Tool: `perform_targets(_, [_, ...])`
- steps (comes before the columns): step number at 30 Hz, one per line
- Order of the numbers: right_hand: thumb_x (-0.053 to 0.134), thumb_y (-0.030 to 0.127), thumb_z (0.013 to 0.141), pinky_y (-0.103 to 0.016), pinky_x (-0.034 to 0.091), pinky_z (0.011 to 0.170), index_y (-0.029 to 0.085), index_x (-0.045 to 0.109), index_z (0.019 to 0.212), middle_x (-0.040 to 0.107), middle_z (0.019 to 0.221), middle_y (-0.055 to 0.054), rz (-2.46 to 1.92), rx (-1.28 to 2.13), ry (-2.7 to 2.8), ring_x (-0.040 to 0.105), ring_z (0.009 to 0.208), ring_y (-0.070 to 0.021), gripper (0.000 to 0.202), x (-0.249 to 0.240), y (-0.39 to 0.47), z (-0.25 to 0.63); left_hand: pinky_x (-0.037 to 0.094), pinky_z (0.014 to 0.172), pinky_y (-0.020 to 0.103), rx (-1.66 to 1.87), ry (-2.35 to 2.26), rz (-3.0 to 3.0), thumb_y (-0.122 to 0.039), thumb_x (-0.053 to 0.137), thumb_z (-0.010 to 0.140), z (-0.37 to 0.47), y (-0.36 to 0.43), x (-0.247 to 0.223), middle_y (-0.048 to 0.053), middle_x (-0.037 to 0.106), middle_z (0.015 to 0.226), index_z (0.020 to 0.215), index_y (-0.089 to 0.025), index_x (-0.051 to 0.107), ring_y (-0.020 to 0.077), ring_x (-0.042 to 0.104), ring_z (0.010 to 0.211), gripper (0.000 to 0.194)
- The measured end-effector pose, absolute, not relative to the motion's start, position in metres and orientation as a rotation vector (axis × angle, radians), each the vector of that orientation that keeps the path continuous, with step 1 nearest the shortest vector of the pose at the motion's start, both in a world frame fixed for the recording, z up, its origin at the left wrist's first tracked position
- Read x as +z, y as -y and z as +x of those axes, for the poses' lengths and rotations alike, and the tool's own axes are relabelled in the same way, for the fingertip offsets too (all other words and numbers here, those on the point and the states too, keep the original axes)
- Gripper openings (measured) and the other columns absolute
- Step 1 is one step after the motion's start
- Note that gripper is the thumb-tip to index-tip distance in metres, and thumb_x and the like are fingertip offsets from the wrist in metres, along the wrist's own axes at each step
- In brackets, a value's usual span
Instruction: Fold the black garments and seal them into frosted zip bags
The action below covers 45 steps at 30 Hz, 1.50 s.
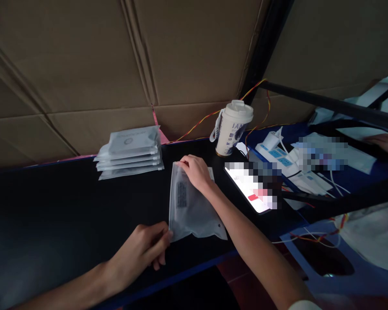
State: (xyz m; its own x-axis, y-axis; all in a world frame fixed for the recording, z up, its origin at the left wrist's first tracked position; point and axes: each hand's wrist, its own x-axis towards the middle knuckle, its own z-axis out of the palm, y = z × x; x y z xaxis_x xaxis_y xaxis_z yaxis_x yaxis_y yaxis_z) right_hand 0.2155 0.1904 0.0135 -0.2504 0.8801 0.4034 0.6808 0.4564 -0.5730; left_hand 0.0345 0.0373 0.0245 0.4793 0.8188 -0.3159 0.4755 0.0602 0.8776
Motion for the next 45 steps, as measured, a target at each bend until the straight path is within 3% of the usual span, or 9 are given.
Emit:
perform_targets(6, [0.054,0.033,0.092,-0.025,0.041,0.072,0.018,0.067,0.078,0.062,0.077,-0.001,-1.3,0.389,2.126,0.058,0.072,-0.0138,0.025,0.01,-0.194,0.212,0.032,0.046,0.024,0.379,-1.226,2.041,-0.032,0.04,0.091,0.034,-0.032,0.025,-0.002,0.052,0.051,0.062,-0.021,0.047,0.0109,0.049,0.043,0.032])
perform_targets(11, [0.051,0.04,0.093,-0.037,0.043,0.092,0.017,0.069,0.107,0.065,0.11,-0.012,-1.425,0.236,2.228,0.058,0.106,-0.0248,0.032,0.023,-0.174,0.208,0.026,0.049,0.025,0.43,-1.342,2.229,-0.044,0.041,0.092,0.027,-0.044,0.02,-0.002,0.052,0.051,0.061,-0.021,0.048,0.0114,0.046,0.044,0.04])
perform_targets(15, [0.041,0.059,0.091,-0.053,0.034,0.103,0.014,0.055,0.132,0.045,0.142,-0.021,-1.611,0.056,2.288,0.042,0.128,-0.0375,0.062,0.03,-0.128,0.206,0.027,0.052,0.025,0.501,-1.482,2.143,-0.045,0.033,0.096,0.02,-0.059,0.02,-0.002,0.051,0.055,0.062,-0.021,0.044,0.0127,0.048,0.048,0.042])
perform_targets(19, [0.03,0.071,0.087,-0.061,0.024,0.107,0.017,0.04,0.144,0.029,0.152,-0.021,-1.781,0.065,2.31,0.024,0.139,-0.0415,0.079,0.022,-0.088,0.201,0.029,0.052,0.024,0.544,-1.496,2.057,-0.044,0.03,0.097,0.017,-0.064,0.021,-0.003,0.05,0.054,0.065,-0.022,0.044,0.0132,0.048,0.048,0.041])
perform_targets(23, [0.027,0.076,0.084,-0.066,0.019,0.106,0.021,0.03,0.148,0.024,0.155,-0.019,-1.869,0.147,2.334,0.014,0.142,-0.0408,0.085,0.014,-0.08,0.201,0.032,0.054,0.024,0.55,-1.464,2.057,-0.044,0.029,0.098,0.017,-0.062,0.022,-0.001,0.055,0.056,0.066,-0.022,0.045,0.0142,0.053,0.051,0.041])
perform_targets(38, [0.024,0.074,0.086,-0.064,0.019,0.108,0.022,0.035,0.146,0.028,0.153,-0.017,-1.801,0.036,2.345,0.017,0.142,-0.0385,0.081,0.001,-0.081,0.204,0.035,0.055,0.024,0.539,-1.432,2.13,-0.042,0.028,0.098,0.016,-0.064,0.018,-0.001,0.059,0.062,0.07,-0.022,0.049,0.0147,0.056,0.054,0.04])
perform_targets(43, [0.032,0.073,0.085,-0.057,0.022,0.111,0.026,0.039,0.144,0.03,0.153,-0.013,-1.706,0.113,2.366,0.021,0.143,-0.0333,0.075,0.01,-0.077,0.213,0.039,0.058,0.023,0.631,-1.42,2.208,-0.034,0.045,0.092,0.016,-0.065,0.01,-0.001,0.062,0.077,0.093,-0.023,0.055,0.0137,0.057,0.06,0.015])
perform_targets(45, [0.037,0.071,0.085,-0.054,0.021,0.113,0.026,0.04,0.144,0.032,0.153,-0.011,-1.624,0.201,2.388,0.022,0.143,-0.0305,0.074,0.015,-0.072,0.218,0.042,0.059,0.023,0.65,-1.392,2.262,-0.026,0.049,0.088,0.016,-0.064,0.006,0.0,0.061,0.089,0.102,-0.023,0.054,0.0127,0.057,0.063,0.015])
